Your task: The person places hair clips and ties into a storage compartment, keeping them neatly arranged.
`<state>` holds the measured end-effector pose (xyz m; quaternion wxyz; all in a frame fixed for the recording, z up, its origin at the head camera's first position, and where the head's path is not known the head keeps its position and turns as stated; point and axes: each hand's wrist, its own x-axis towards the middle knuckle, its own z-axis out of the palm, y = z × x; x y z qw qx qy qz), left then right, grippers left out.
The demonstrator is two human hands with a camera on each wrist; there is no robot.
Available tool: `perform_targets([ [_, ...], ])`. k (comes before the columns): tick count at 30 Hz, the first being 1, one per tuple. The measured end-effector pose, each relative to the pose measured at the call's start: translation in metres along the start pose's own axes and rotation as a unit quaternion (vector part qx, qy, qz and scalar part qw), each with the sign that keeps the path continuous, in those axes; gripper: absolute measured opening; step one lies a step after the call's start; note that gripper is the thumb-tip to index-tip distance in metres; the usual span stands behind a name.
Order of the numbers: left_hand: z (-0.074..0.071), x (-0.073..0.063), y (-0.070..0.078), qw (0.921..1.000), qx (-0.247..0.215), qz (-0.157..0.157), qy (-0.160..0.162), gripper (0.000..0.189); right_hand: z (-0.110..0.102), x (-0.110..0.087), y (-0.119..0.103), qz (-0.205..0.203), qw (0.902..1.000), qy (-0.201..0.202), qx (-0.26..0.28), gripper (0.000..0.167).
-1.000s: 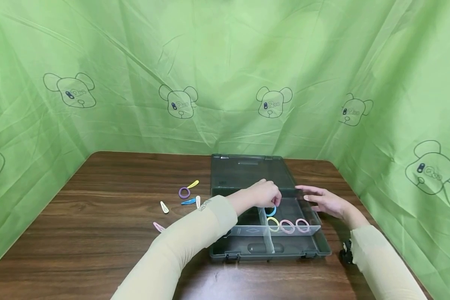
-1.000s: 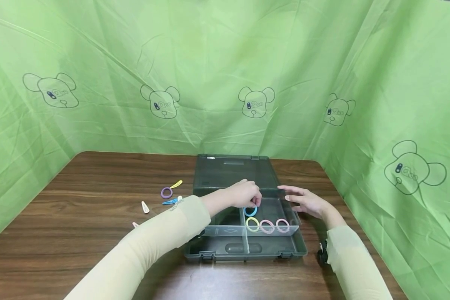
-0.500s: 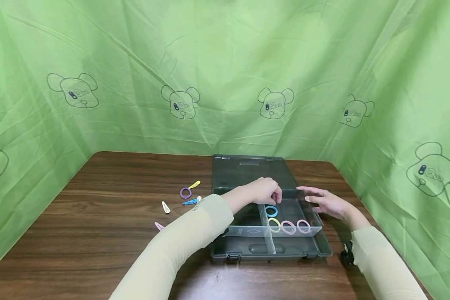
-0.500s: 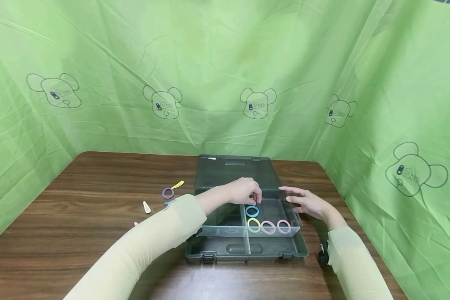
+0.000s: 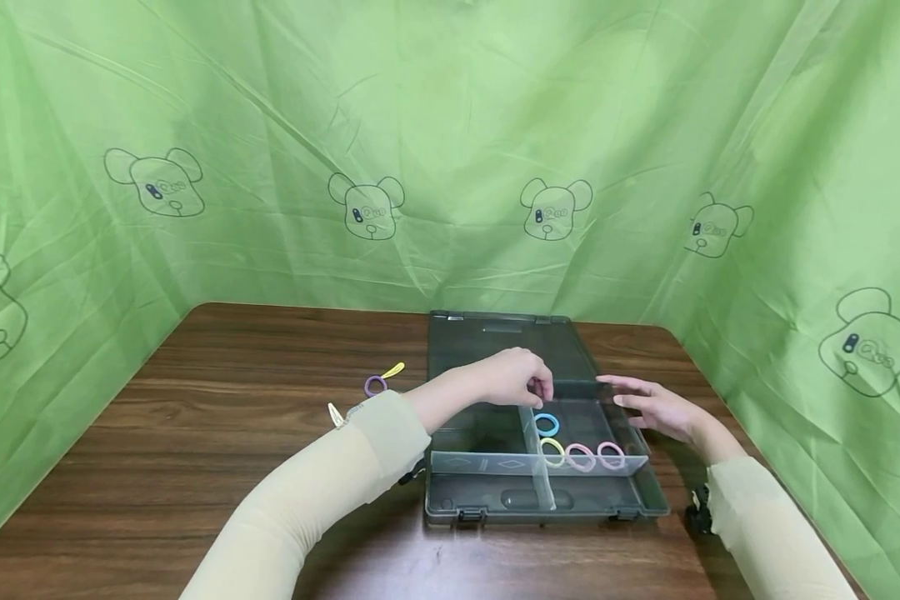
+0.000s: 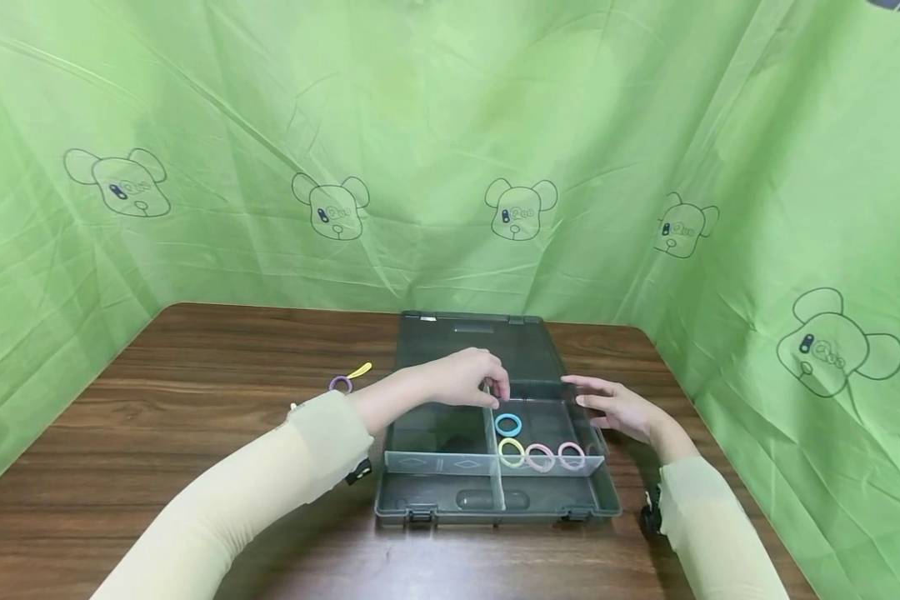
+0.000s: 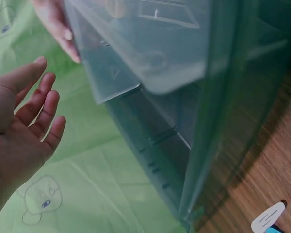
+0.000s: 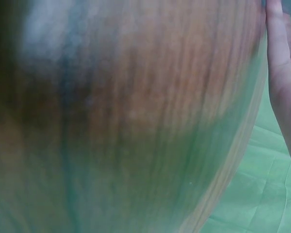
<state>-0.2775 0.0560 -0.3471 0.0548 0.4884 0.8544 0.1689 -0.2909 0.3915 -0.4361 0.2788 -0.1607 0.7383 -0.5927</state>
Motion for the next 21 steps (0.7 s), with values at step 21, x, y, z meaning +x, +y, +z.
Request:
perform_targets([
  [21, -0.038, -0.079, -0.018, 0.9954, -0.018, 0.052, 0.078, 0.013, 0.002, -0.001, 0.000, 0.000, 1.0000, -0.003, -0.004, 0.051],
])
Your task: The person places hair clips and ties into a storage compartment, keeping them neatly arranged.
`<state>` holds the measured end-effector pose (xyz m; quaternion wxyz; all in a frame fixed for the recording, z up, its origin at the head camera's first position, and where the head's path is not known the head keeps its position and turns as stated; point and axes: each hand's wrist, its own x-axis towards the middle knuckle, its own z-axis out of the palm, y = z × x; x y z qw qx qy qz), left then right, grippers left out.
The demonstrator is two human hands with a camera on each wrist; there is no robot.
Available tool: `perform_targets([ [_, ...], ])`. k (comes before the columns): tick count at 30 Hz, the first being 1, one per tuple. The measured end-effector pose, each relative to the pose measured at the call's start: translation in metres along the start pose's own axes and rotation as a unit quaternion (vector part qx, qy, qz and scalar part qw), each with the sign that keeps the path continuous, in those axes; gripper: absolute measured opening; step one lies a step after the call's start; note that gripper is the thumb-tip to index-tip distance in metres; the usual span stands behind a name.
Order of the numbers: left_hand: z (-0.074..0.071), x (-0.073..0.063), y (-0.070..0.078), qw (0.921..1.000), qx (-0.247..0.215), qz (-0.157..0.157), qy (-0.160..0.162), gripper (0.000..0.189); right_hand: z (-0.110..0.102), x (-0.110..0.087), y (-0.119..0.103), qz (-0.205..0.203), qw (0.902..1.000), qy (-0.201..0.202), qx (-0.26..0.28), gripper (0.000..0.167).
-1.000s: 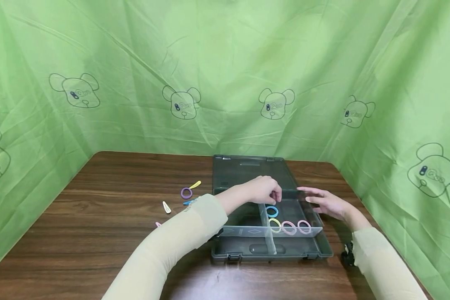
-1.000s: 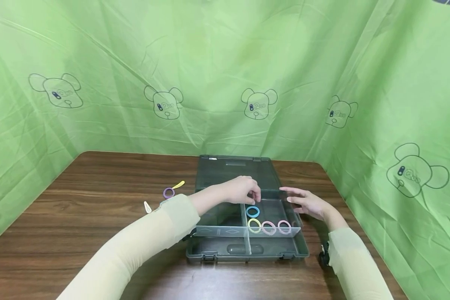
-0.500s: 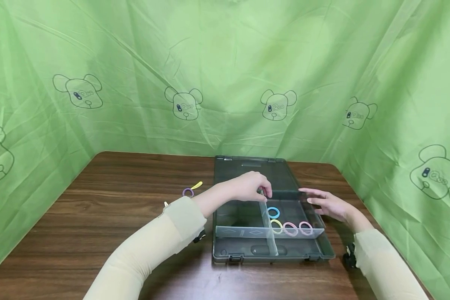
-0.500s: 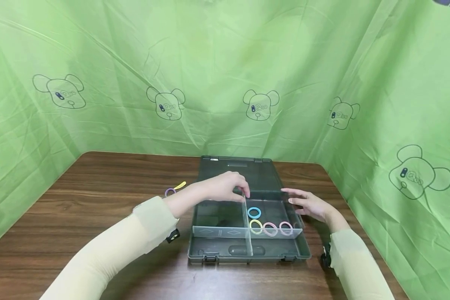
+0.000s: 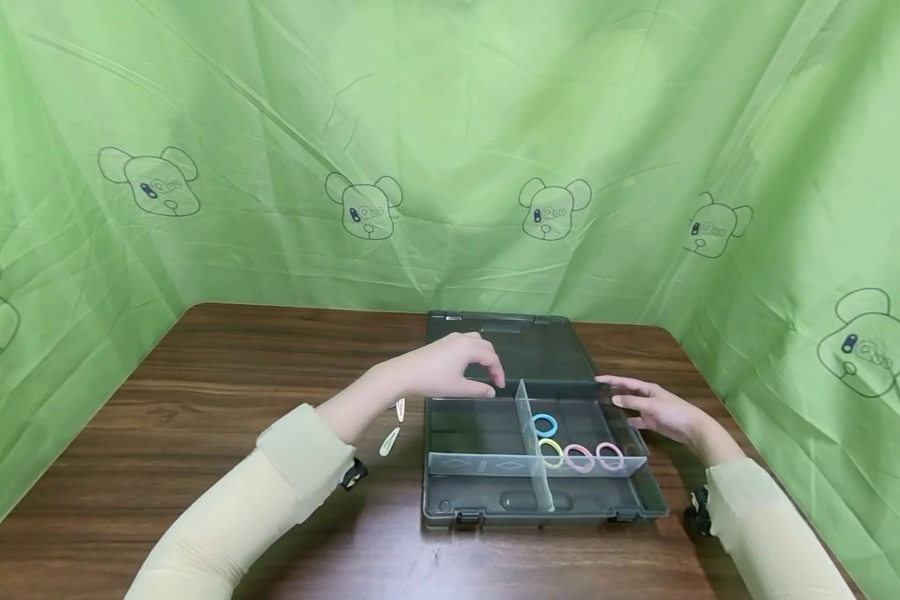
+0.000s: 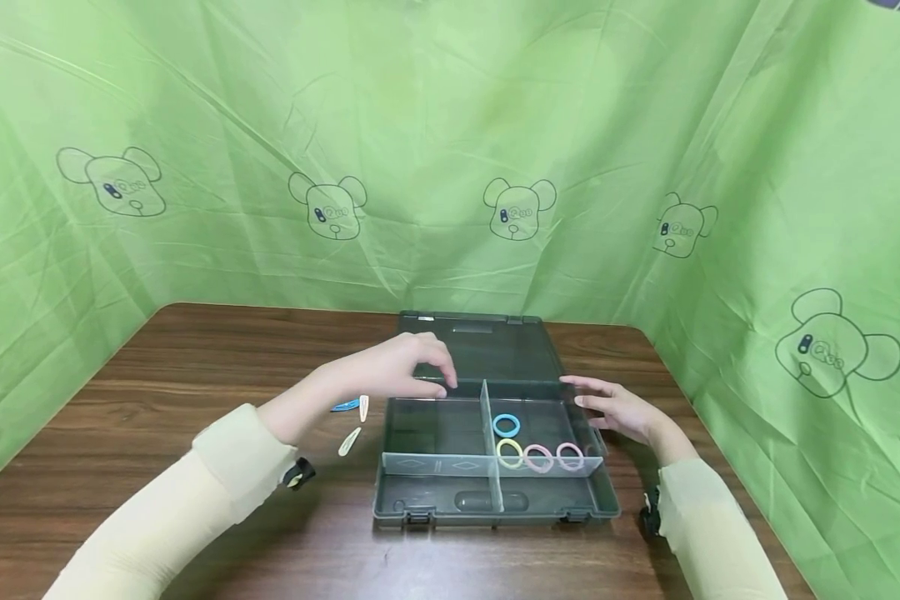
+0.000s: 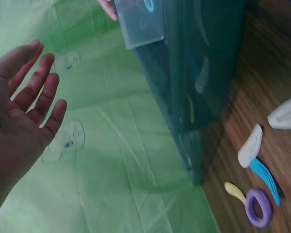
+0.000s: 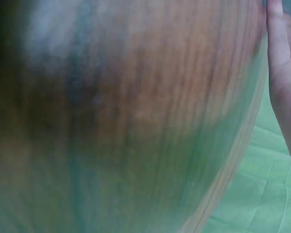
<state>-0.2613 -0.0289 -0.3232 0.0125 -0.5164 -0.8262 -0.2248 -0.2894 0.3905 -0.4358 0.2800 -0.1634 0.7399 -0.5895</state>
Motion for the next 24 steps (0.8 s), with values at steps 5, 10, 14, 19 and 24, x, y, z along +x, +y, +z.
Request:
perform_targets([
  [5, -0.006, -0.024, -0.011, 0.9997, -0.016, -0.007, 0.017, 0.010, 0.000, 0.000, 0.000, 0.002, 1.0000, -0.001, -0.001, 0.051],
  [10, -0.011, -0.047, -0.024, 0.9990, -0.031, -0.013, 0.030, 0.010, 0.000, 0.000, 0.000, -0.001, 1.0000, -0.004, 0.000, 0.050],
  [14, -0.014, -0.061, -0.035, 0.9989, -0.029, -0.010, 0.034, 0.011, 0.000, 0.001, 0.000, -0.004, 1.0000, -0.004, 0.004, 0.050],
  [19, -0.019, -0.075, -0.047, 0.9986, -0.021, -0.033, 0.034, 0.012, 0.000, 0.000, 0.000, -0.004, 0.9999, -0.005, 0.008, 0.050],
  [24, -0.019, -0.090, -0.061, 0.9970, -0.014, -0.071, 0.028, 0.014, 0.000, 0.000, 0.001, -0.001, 1.0000, -0.003, 0.007, 0.049],
])
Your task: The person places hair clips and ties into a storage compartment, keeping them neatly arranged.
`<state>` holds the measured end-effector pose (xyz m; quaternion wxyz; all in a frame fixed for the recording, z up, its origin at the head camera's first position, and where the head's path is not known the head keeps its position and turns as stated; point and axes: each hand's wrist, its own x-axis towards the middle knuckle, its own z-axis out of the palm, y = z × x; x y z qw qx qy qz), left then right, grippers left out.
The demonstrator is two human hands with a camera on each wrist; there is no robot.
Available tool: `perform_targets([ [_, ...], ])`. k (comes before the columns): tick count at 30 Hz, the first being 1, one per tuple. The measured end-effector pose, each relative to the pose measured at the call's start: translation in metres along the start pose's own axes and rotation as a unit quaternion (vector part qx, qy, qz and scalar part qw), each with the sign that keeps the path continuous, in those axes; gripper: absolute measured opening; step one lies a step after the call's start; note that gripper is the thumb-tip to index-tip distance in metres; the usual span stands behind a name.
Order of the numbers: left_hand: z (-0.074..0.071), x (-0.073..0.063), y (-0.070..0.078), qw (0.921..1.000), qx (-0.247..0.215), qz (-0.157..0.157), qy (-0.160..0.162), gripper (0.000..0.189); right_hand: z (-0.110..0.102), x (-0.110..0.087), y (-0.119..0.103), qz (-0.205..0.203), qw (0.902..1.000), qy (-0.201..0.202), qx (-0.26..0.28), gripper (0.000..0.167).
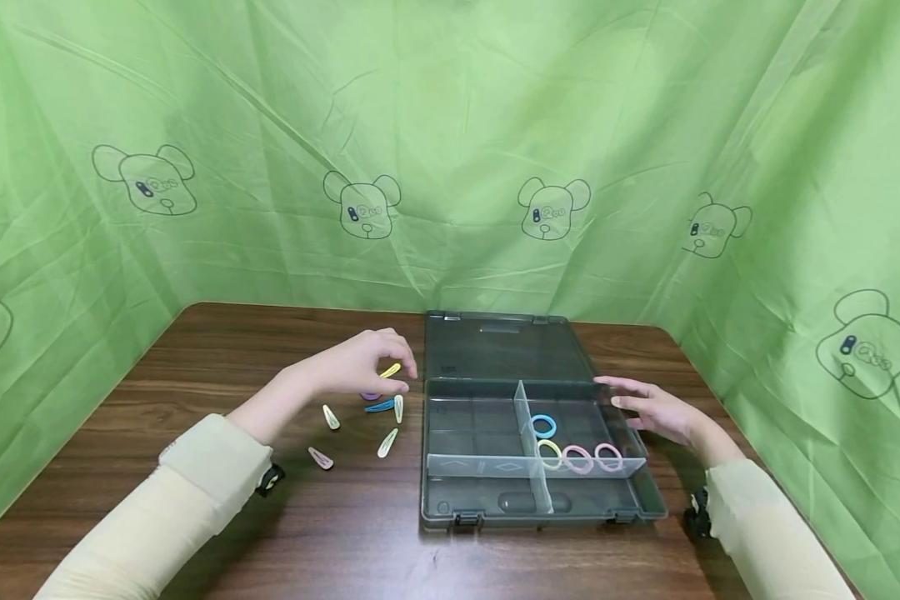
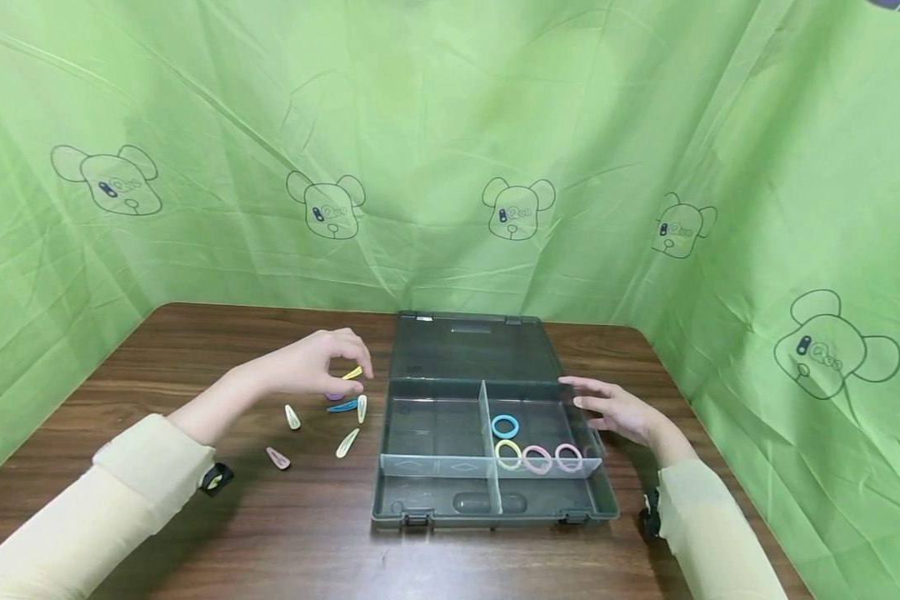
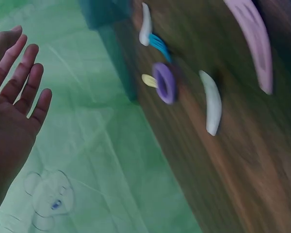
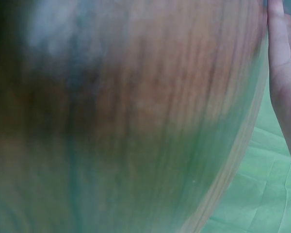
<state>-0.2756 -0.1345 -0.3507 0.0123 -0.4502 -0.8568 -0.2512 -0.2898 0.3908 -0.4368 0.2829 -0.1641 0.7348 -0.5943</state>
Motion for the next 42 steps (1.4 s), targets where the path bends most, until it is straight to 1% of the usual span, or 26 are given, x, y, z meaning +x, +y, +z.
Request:
perform_targets([
  [2, 0.000, -0.005, -0.007, 0.9999, 0.002, -0.015, -0.002, 0.015, 0.000, 0.000, 0.000, 0.000, 1.0000, 0.001, -0.001, 0.049],
  [5, 0.002, -0.013, -0.019, 0.9995, 0.007, -0.031, -0.002, 0.016, 0.000, 0.000, 0.000, 0.000, 1.0000, 0.002, -0.001, 0.049],
  [14, 0.013, -0.030, -0.053, 0.9985, 0.036, -0.036, 0.019, 0.016, 0.000, 0.001, -0.002, -0.003, 1.0000, 0.000, 0.000, 0.050],
  [15, 0.014, -0.032, -0.056, 0.9983, 0.036, -0.041, 0.019, 0.016, 0.000, 0.001, -0.002, -0.003, 1.0000, 0.000, 0.000, 0.049],
  [17, 0.015, -0.034, -0.063, 0.9979, 0.038, -0.050, 0.016, 0.016, 0.000, 0.000, -0.003, -0.003, 1.0000, 0.000, 0.001, 0.049],
  [21, 0.021, -0.038, -0.075, 0.9961, 0.042, -0.077, 0.008, 0.017, 0.001, 0.000, -0.003, -0.002, 1.0000, 0.002, 0.003, 0.050],
  [24, 0.026, -0.040, -0.085, 0.9945, 0.050, -0.091, 0.010, 0.016, 0.000, 0.000, -0.002, -0.004, 1.0000, 0.003, 0.000, 0.050],
  [26, 0.029, -0.040, -0.091, 0.9941, 0.054, -0.093, 0.014, 0.016, 0.000, 0.000, -0.002, -0.006, 1.0000, 0.000, -0.003, 0.050],
  [29, 0.032, -0.038, -0.097, 0.9946, 0.048, -0.091, 0.017, 0.015, -0.001, 0.000, -0.001, -0.009, 0.9999, -0.004, -0.005, 0.050],
  [32, 0.036, -0.036, -0.102, 0.9954, 0.038, -0.088, 0.009, 0.013, -0.001, 0.000, -0.001, -0.007, 1.0000, -0.004, -0.003, 0.051],
  [36, 0.040, -0.033, -0.106, 0.9949, 0.027, -0.098, -0.003, 0.011, 0.000, -0.001, -0.001, -0.002, 1.0000, 0.000, -0.002, 0.052],
  [42, 0.040, -0.030, -0.104, 0.9929, 0.018, -0.116, -0.016, 0.009, 0.000, -0.001, 0.000, -0.005, 1.0000, -0.002, 0.005, 0.051],
])
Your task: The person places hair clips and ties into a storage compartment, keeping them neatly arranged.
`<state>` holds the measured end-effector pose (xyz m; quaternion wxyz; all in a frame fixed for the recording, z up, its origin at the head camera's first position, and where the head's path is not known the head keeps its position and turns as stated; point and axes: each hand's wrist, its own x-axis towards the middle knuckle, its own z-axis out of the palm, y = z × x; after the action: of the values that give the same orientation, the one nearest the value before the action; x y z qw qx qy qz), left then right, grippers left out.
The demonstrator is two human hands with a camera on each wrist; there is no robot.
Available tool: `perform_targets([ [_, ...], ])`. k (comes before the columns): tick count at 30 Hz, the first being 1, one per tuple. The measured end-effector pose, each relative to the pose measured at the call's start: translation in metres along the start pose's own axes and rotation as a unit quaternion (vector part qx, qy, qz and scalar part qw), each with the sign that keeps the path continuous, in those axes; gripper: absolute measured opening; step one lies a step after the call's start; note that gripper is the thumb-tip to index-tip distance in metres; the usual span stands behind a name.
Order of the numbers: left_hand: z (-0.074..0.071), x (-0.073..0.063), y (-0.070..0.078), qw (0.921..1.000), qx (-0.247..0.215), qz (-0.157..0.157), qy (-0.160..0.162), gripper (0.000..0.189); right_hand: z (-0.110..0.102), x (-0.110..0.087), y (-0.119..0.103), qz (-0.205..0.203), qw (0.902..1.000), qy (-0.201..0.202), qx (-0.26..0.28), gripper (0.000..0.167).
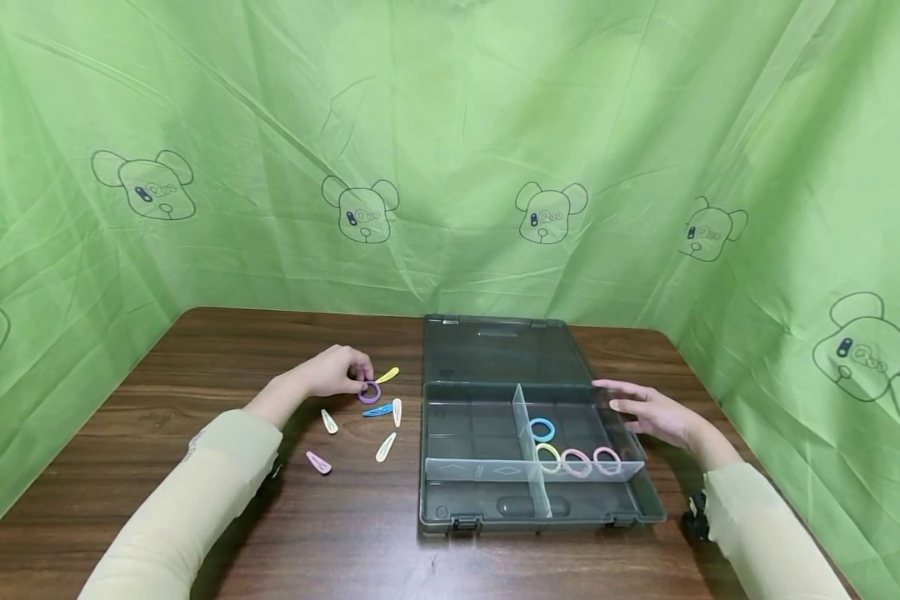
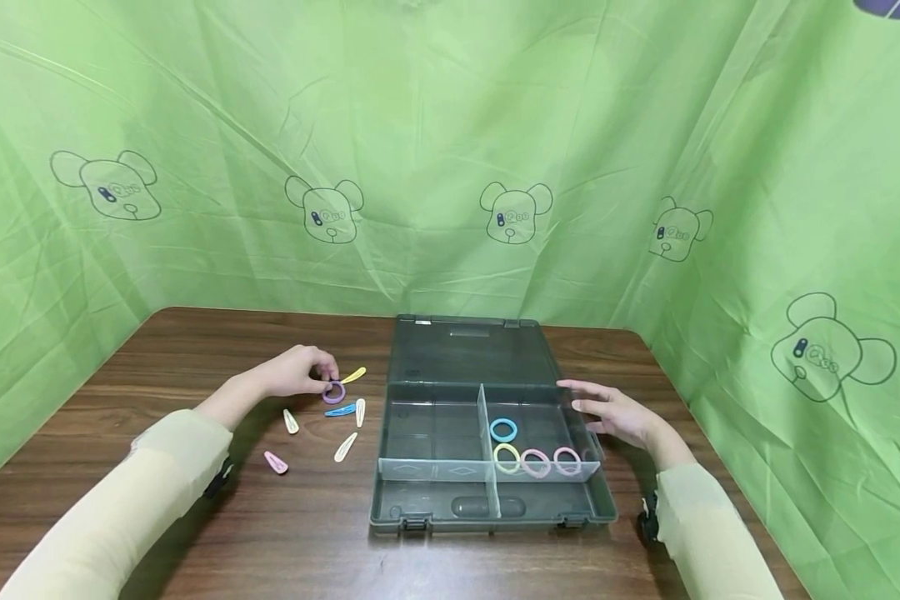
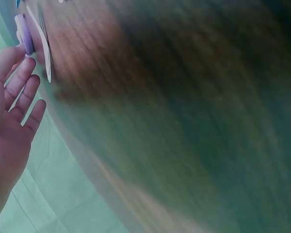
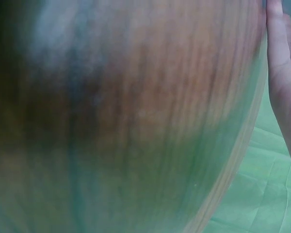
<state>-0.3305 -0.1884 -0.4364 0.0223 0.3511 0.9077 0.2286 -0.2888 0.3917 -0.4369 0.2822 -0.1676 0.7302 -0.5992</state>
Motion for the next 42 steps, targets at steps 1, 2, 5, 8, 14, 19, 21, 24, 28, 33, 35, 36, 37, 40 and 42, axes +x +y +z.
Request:
perform_targets([
  [1, 0.000, 0.000, 0.002, 1.0000, -0.001, -0.001, -0.002, 0.008, 0.000, 0.000, 0.000, 0.000, 1.0000, -0.001, 0.000, 0.051],
  [2, 0.000, 0.000, 0.003, 1.0000, -0.001, -0.001, -0.004, 0.008, -0.001, 0.000, 0.001, 0.000, 1.0000, -0.001, -0.002, 0.051],
  [5, 0.001, 0.000, 0.006, 1.0000, -0.001, 0.003, -0.008, 0.009, -0.001, -0.001, 0.002, 0.000, 1.0000, -0.002, -0.007, 0.051],
  [8, 0.003, 0.000, 0.006, 0.9999, 0.004, 0.002, -0.009, 0.010, -0.002, -0.001, 0.002, -0.002, 0.9999, -0.003, -0.014, 0.051],
  [14, 0.005, 0.000, 0.006, 0.9999, 0.009, -0.002, -0.008, 0.013, -0.002, 0.000, 0.002, 0.002, 0.9997, 0.001, -0.025, 0.051],
  [19, 0.005, 0.000, 0.008, 0.9999, 0.011, -0.005, -0.007, 0.010, -0.002, 0.000, 0.002, 0.002, 0.9998, 0.001, -0.022, 0.052],
  [21, 0.004, 0.000, 0.010, 0.9999, 0.010, -0.011, -0.008, 0.009, -0.001, 0.000, 0.002, 0.001, 0.9998, 0.000, -0.019, 0.051],
  [24, 0.001, 0.000, 0.014, 0.9997, 0.010, -0.020, -0.008, 0.008, -0.001, 0.000, 0.001, -0.002, 0.9999, 0.000, -0.014, 0.051],
  [28, -0.004, 0.000, 0.019, 0.9996, 0.008, -0.026, -0.001, 0.008, -0.001, 0.000, 0.001, -0.002, 0.9999, 0.006, -0.013, 0.051],
  [33, -0.010, 0.000, 0.025, 0.9994, 0.003, -0.033, 0.005, 0.008, -0.001, 0.002, 0.001, 0.003, 0.9996, 0.012, -0.025, 0.050],
  [35, -0.013, 0.000, 0.028, 0.9992, 0.001, -0.038, 0.007, 0.008, -0.002, 0.002, 0.001, 0.002, 0.9995, 0.012, -0.030, 0.050],
  [36, -0.014, 0.000, 0.030, 0.9991, 0.001, -0.041, 0.009, 0.008, -0.002, 0.002, 0.001, 0.005, 0.9994, 0.014, -0.031, 0.051],
  [37, -0.015, 0.000, 0.032, 0.9990, 0.001, -0.044, 0.011, 0.008, -0.002, 0.002, 0.001, 0.006, 0.9994, 0.015, -0.029, 0.051],
  [40, -0.018, 0.000, 0.038, 0.9986, 0.002, -0.051, 0.017, 0.004, -0.002, 0.002, 0.001, 0.008, 0.9994, 0.014, -0.030, 0.051],
  [42, -0.020, 0.001, 0.044, 0.9984, 0.001, -0.053, 0.021, 0.003, -0.002, 0.002, 0.001, 0.010, 0.9995, 0.015, -0.024, 0.051],
])
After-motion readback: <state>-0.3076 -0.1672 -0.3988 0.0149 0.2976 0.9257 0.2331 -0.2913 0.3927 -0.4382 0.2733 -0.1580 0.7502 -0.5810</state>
